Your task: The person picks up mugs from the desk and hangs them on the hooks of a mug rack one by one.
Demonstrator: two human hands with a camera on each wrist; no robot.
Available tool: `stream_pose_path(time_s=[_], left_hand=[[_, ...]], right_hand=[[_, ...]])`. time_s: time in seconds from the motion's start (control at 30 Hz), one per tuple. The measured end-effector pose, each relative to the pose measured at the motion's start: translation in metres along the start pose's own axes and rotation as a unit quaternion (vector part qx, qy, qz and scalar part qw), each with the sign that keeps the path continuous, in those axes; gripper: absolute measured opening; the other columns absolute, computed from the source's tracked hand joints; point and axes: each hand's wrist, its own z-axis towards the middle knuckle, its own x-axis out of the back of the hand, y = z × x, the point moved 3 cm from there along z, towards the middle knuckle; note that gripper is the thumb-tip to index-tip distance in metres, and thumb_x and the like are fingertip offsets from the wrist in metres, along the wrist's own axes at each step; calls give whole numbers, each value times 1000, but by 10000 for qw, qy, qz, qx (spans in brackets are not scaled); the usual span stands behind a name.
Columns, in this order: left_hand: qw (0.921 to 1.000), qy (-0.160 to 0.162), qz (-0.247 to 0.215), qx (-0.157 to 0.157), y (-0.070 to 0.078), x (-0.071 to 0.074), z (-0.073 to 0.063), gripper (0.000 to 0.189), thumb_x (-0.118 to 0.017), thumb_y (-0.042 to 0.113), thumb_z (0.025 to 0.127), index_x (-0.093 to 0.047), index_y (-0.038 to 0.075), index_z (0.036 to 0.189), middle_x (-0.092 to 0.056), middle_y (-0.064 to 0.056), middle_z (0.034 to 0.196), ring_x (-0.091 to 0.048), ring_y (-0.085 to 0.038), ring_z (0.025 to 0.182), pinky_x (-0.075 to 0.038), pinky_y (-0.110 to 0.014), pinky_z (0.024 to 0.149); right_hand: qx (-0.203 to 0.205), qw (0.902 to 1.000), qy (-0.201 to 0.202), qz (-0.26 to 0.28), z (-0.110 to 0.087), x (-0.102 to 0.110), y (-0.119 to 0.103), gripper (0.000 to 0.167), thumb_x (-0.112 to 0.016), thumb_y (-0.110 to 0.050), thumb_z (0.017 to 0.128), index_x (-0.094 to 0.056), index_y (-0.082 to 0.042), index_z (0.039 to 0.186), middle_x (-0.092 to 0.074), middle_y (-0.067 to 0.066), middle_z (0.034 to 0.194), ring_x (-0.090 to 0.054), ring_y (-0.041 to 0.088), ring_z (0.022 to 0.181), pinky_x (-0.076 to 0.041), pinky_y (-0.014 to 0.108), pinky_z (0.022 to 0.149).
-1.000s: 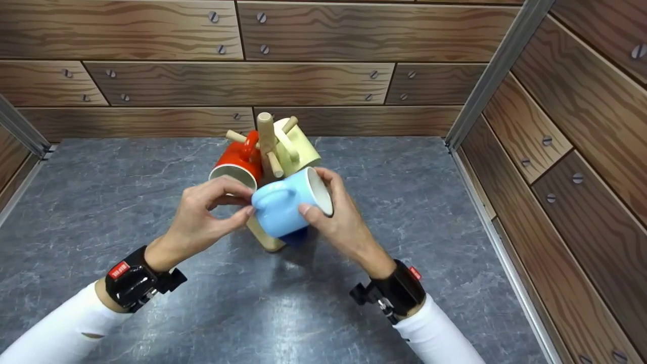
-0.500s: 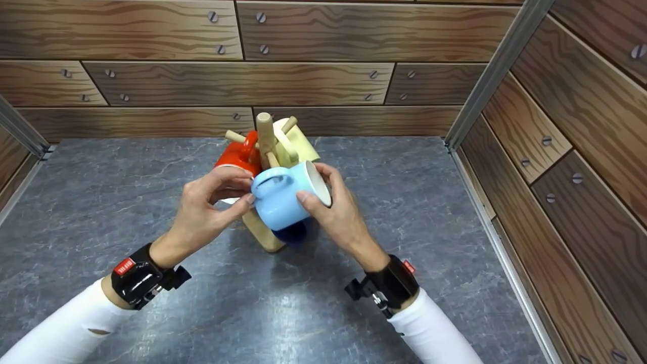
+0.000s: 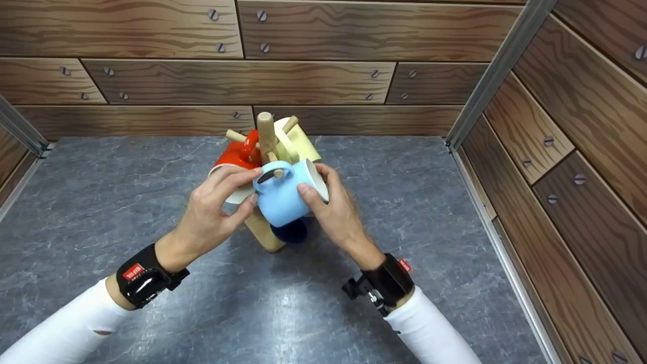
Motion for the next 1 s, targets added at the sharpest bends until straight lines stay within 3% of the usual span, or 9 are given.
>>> stream_pose_path(time_s=[0.17, 0.3, 0.47, 0.63, 0.8, 0.87, 1.0], left_hand=[[9953, 141, 940, -187, 1, -3, -2, 45, -82, 6, 100, -79, 5, 145, -69, -22, 141, -65, -38, 134, -59, -50, 107], [9904, 122, 1363, -174, 0, -4, -2, 49, -83, 14, 97, -78, 8, 145, -62, -24, 159, -52, -48, 158, -50, -62, 120], [9907, -163, 1345, 94, -4, -6, -2, 56, -81, 23, 98, -75, 9, 151, -54, -25, 171, -38, -60, 168, -33, -86, 133], [9908, -386, 1247, 371, -8, -6, -2, 63, -80, 27, 97, -72, 9, 157, -50, -27, 174, -33, -65, 171, -27, -93, 135], [9911, -549, 1117, 467, -8, -6, -6, 72, -78, 29, 100, -63, 11, 168, -44, -31, 177, -28, -69, 171, -23, -97, 133], [9921, -502, 1065, 436, -10, -6, -9, 76, -77, 29, 100, -58, 12, 171, -43, -31, 177, -27, -70, 171, -22, -98, 133], [9941, -254, 990, 350, -17, 2, -16, 76, -76, 28, 99, -53, 12, 170, -44, -34, 176, -31, -73, 168, -21, -99, 132]], right_hand=[[-126, 9996, -23, -241, 1, 1, -1, 67, -49, -32, 122, -36, -2, 179, -49, 27, 177, -66, 47, 147, -70, 31, 101], [-132, 9994, -41, -320, 3, 0, 0, 67, -49, -34, 123, -37, 0, 179, -49, 29, 176, -67, 48, 146, -71, 39, 105], [-210, 9994, -85, -255, 7, -4, 2, 68, -49, -38, 124, -36, -1, 180, -48, 28, 178, -67, 47, 147, -71, 48, 110], [-181, 9994, -188, -208, 8, -8, 5, 68, -47, -36, 125, -31, -2, 182, -41, 26, 185, -67, 50, 151, -70, 52, 114], [-26, 9995, -272, -161, 3, -3, 7, 75, -47, -41, 124, -26, -4, 185, -32, 24, 189, -57, 51, 161, -65, 58, 121], [98, 9996, -212, -163, 0, 0, 8, 76, -48, -43, 123, -27, -4, 184, -34, 24, 187, -53, 49, 164, -64, 55, 120], [475, 9984, 177, -257, -4, 10, 12, 71, -50, -36, 121, -35, 0, 180, -44, 27, 181, -54, 51, 161, -64, 36, 114]])
